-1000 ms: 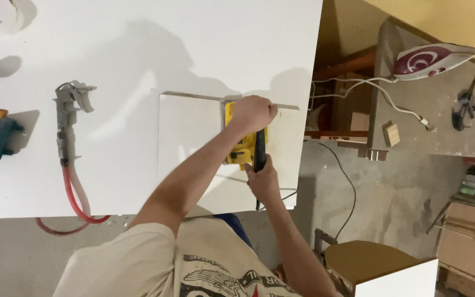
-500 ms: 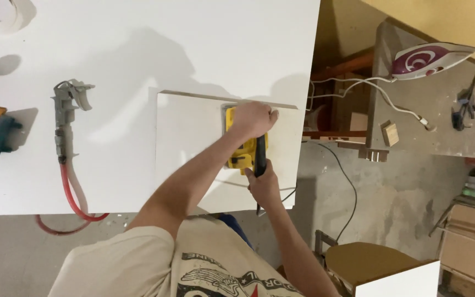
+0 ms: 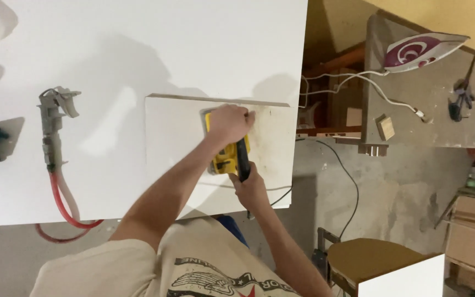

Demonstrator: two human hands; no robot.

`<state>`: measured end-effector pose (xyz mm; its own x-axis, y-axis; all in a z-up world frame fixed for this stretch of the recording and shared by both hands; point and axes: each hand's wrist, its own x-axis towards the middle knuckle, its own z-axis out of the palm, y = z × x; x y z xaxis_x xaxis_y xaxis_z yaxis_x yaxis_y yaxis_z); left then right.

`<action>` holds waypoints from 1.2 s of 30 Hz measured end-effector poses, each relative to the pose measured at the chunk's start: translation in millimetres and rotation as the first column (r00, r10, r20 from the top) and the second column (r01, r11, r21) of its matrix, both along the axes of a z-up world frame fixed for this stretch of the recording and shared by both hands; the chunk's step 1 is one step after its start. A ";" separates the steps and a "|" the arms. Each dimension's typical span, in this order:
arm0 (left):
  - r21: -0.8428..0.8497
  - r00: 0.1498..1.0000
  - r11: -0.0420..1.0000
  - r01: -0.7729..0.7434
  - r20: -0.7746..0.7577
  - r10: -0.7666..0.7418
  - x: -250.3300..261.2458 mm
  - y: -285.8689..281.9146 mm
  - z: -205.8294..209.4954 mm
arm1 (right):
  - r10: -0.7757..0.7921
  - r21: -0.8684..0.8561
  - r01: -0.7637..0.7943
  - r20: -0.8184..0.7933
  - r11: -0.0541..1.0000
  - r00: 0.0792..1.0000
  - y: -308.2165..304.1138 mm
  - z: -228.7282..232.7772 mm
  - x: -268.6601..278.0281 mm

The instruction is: The person uses a yellow electric sander to smooth the surface of a white rectangular board on a workbench. They move the sander back and forth across the board's surface and along its edges, then lift the sander and set it down on the workbench.

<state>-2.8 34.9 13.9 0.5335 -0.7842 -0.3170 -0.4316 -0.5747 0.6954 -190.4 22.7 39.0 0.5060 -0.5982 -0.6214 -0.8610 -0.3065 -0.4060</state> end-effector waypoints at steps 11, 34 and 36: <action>-0.086 0.998 0.995 -0.050 0.031 0.052 24.8 -49.4 -43.0 | -0.042 0.016 0.042 0.020 0.999 0.999 -32.9 -1.1 31.4; -0.002 0.865 0.884 -0.468 0.206 0.458 -8.7 11.7 -82.6 | 0.348 -0.079 -0.361 -0.147 0.929 0.926 -78.2 -19.4 12.4; -0.187 0.818 0.924 -0.334 0.430 0.383 -20.4 1.5 -103.8 | 0.352 -0.158 -0.378 -0.168 0.912 0.921 -110.3 -27.1 9.2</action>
<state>-23.2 36.4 -89.9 0.8466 -0.5235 0.0959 -0.4869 -0.6893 0.5365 -181.2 -87.6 11.9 0.6312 -0.4972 -0.5953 -0.7166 -0.6675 -0.2023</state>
